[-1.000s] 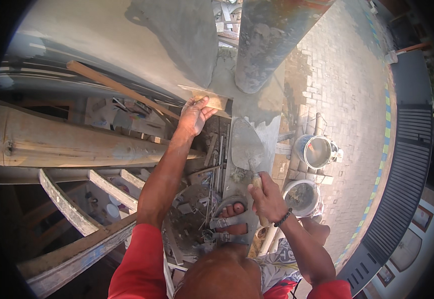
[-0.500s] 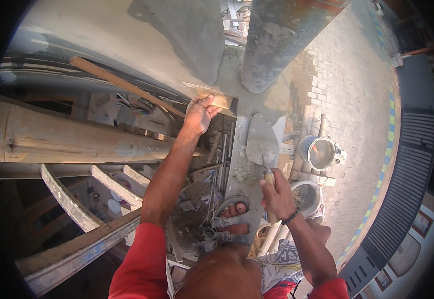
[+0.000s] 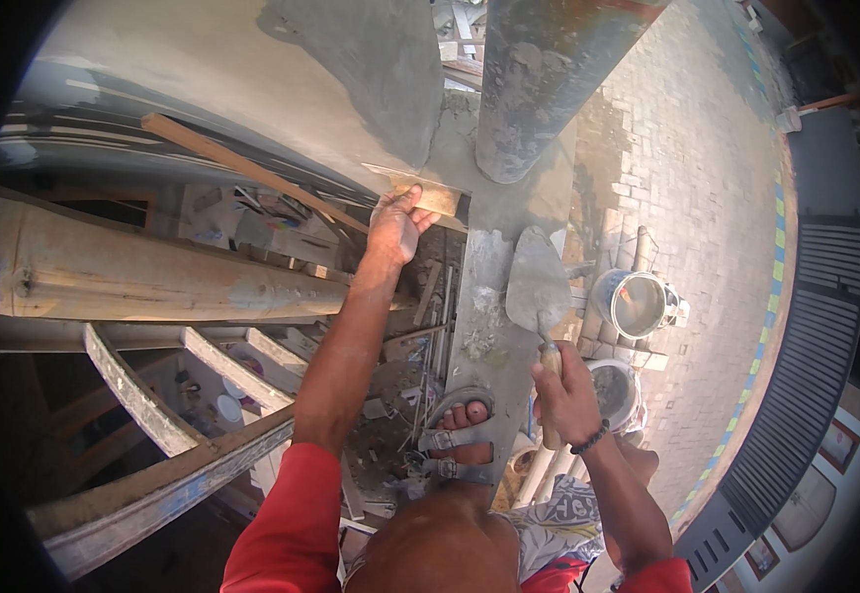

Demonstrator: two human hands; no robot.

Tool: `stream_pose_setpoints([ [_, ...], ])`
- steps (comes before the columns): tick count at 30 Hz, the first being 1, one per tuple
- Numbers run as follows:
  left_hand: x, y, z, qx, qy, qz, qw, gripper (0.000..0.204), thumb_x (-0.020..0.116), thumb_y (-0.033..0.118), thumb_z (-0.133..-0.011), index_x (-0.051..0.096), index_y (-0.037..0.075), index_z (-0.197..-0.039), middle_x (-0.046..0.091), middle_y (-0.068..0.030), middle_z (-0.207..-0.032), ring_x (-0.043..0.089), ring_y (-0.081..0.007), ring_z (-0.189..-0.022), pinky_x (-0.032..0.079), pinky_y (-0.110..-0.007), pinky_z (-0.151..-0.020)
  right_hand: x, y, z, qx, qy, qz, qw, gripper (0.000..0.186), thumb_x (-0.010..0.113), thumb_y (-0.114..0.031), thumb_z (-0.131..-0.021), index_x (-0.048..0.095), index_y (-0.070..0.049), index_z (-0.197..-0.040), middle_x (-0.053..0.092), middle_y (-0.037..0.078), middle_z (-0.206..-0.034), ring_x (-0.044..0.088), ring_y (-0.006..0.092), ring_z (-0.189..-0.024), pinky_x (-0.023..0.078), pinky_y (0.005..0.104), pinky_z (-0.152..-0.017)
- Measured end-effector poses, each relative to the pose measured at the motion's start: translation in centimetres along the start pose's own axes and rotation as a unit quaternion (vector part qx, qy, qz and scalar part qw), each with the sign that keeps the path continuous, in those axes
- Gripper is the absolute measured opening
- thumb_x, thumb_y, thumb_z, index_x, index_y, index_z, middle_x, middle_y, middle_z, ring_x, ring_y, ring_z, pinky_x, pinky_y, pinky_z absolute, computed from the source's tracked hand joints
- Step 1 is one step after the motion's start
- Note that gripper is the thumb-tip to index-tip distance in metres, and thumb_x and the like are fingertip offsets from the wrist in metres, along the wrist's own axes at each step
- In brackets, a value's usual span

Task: The person applies plaster to a vertical wall using a trowel and a wooden straightedge. They repeatedly scoop plaster from a bucket, spread it on the wall, and smooth the surface with the straightedge.

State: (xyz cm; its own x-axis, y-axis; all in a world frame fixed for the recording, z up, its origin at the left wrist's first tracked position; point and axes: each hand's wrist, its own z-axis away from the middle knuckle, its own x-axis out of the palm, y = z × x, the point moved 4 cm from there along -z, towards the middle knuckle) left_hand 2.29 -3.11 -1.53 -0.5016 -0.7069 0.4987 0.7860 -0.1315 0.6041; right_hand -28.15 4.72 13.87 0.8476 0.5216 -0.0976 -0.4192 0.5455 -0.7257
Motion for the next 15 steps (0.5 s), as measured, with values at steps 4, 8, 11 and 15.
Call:
stream_pose_setpoints([
  [4, 0.0, 0.0, 0.0, -0.002, 0.020, -0.006, 1.000, 0.033, 0.064, 0.009, -0.086, 0.041, 0.007, -0.110, 0.057, -0.0055, -0.091, 0.061, -0.0218, -0.078, 0.054, -0.041, -0.073, -0.2, 0.0, 0.5, -0.003, -0.002, -0.011, 1.000, 0.028, 0.052, -0.019, -0.090, 0.044, 0.000, -0.109, 0.049, 0.003, -0.069, 0.051, 0.0107, -0.045, 0.043, 0.0250, -0.040],
  [8, 0.1, 0.1, 0.3, 0.000, 0.047, -0.013, 0.999, 0.038, 0.063, 0.009, -0.086, 0.039, 0.005, -0.115, 0.057, -0.0061, -0.093, 0.060, -0.0209, -0.074, 0.054, -0.041, -0.072, -0.1, -0.2, 0.9, -0.004, -0.001, -0.006, 1.000, 0.026, 0.048, -0.016, -0.090, 0.042, -0.004, -0.113, 0.048, 0.002, -0.065, 0.049, 0.0107, -0.043, 0.042, 0.0246, -0.039],
  [11, 0.4, 0.2, 0.5, 0.002, 0.041, -0.018, 0.999, 0.037, 0.063, 0.008, -0.086, 0.039, 0.004, -0.114, 0.056, -0.0062, -0.094, 0.059, -0.0204, -0.073, 0.055, -0.039, -0.070, -0.2, 0.4, 1.1, -0.015, -0.003, -0.010, 1.000, 0.026, 0.049, -0.017, -0.091, 0.042, -0.004, -0.113, 0.048, 0.002, -0.064, 0.050, 0.0111, -0.043, 0.042, 0.0247, -0.040],
  [15, 1.0, 0.4, 0.9, 0.004, 0.046, -0.018, 0.999, 0.036, 0.064, 0.007, -0.086, 0.039, 0.004, -0.112, 0.056, -0.0060, -0.091, 0.058, -0.0194, -0.071, 0.055, -0.037, -0.067, -0.1, 0.9, 1.2, -0.025, 0.007, -0.025, 0.999, 0.027, 0.050, -0.018, -0.091, 0.043, -0.003, -0.112, 0.049, 0.002, -0.065, 0.050, 0.0108, -0.044, 0.042, 0.0245, -0.040],
])
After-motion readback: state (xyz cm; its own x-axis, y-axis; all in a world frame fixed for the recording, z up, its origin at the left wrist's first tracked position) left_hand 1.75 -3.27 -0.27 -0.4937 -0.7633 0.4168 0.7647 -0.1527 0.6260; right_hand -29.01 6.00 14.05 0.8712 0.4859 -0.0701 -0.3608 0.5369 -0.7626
